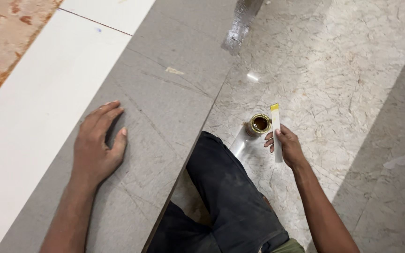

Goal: The person kneels on the floor and uses a brush to apply a dark adhesive from a small can onto the edge of a large grey tile. The person repeatedly dips the brush into the can and spreads the glue along the tile's edge.

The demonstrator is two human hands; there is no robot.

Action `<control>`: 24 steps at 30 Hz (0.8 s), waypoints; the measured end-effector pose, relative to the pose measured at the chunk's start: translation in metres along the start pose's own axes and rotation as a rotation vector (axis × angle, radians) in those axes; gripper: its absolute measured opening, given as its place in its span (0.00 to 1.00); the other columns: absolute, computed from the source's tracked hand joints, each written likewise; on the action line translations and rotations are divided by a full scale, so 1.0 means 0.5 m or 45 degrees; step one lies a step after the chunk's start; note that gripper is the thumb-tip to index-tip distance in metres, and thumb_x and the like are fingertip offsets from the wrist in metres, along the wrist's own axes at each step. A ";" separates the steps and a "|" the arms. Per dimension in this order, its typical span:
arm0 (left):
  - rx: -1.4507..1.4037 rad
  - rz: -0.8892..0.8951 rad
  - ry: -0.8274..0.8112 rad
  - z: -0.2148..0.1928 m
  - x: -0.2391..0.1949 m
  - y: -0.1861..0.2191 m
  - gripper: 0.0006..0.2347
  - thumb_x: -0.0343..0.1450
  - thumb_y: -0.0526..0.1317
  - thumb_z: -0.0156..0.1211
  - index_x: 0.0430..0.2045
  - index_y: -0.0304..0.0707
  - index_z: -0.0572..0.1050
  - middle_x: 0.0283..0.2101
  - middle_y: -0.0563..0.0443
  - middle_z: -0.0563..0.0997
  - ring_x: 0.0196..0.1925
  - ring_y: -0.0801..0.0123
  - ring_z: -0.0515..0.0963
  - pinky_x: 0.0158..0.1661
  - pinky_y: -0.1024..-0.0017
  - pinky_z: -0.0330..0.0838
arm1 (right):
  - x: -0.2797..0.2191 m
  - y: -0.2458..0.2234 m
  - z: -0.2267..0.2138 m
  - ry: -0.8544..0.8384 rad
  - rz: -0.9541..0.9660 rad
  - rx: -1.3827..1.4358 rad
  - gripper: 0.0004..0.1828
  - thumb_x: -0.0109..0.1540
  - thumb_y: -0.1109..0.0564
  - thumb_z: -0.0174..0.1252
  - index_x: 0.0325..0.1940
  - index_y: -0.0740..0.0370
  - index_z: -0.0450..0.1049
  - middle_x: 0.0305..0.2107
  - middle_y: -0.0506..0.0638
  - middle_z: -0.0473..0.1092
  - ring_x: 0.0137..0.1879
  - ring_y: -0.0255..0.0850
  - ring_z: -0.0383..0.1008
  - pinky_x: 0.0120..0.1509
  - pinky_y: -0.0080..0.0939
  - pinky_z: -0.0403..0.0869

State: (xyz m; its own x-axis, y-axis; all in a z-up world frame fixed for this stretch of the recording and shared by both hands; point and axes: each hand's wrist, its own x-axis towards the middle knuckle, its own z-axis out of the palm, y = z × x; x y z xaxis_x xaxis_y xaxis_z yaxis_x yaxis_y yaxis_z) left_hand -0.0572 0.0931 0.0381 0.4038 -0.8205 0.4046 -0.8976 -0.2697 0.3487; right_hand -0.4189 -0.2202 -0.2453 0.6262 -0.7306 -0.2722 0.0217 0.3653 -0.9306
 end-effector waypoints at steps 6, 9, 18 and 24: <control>0.001 -0.016 0.002 0.000 0.001 0.004 0.18 0.67 0.33 0.61 0.53 0.36 0.76 0.63 0.45 0.76 0.67 0.53 0.73 0.66 0.57 0.64 | -0.037 -0.257 0.144 0.024 -0.235 -0.395 0.26 0.71 0.53 0.43 0.73 0.64 0.65 0.35 0.50 0.75 0.37 0.35 0.73 0.37 0.35 0.75; 0.052 -0.004 -0.014 0.001 -0.002 0.004 0.18 0.67 0.33 0.60 0.54 0.35 0.75 0.63 0.45 0.76 0.68 0.54 0.72 0.66 0.56 0.63 | -0.028 -0.352 0.206 0.006 -0.543 -0.691 0.26 0.71 0.58 0.44 0.75 0.58 0.63 0.36 0.47 0.75 0.37 0.33 0.72 0.39 0.35 0.74; 0.257 -0.013 -0.087 0.019 -0.016 0.005 0.20 0.69 0.35 0.54 0.58 0.33 0.72 0.65 0.42 0.72 0.71 0.55 0.67 0.69 0.53 0.59 | 0.007 -0.411 0.279 0.002 -0.778 -0.903 0.24 0.71 0.64 0.50 0.72 0.50 0.70 0.36 0.46 0.75 0.41 0.32 0.72 0.49 0.34 0.75; 0.248 -0.039 -0.098 0.023 -0.017 -0.002 0.21 0.69 0.35 0.55 0.58 0.33 0.71 0.65 0.42 0.71 0.70 0.55 0.67 0.68 0.53 0.59 | 0.025 -0.411 0.267 0.109 -0.701 -1.277 0.28 0.68 0.64 0.49 0.70 0.42 0.72 0.37 0.46 0.75 0.37 0.36 0.71 0.44 0.39 0.73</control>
State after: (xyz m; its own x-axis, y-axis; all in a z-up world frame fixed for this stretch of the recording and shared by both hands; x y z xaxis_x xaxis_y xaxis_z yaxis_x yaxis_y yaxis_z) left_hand -0.0615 0.0945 0.0246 0.4235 -0.8445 0.3278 -0.9053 -0.3816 0.1866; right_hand -0.3115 -0.2276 -0.0248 0.6683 -0.6997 0.2527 -0.3788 -0.6123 -0.6940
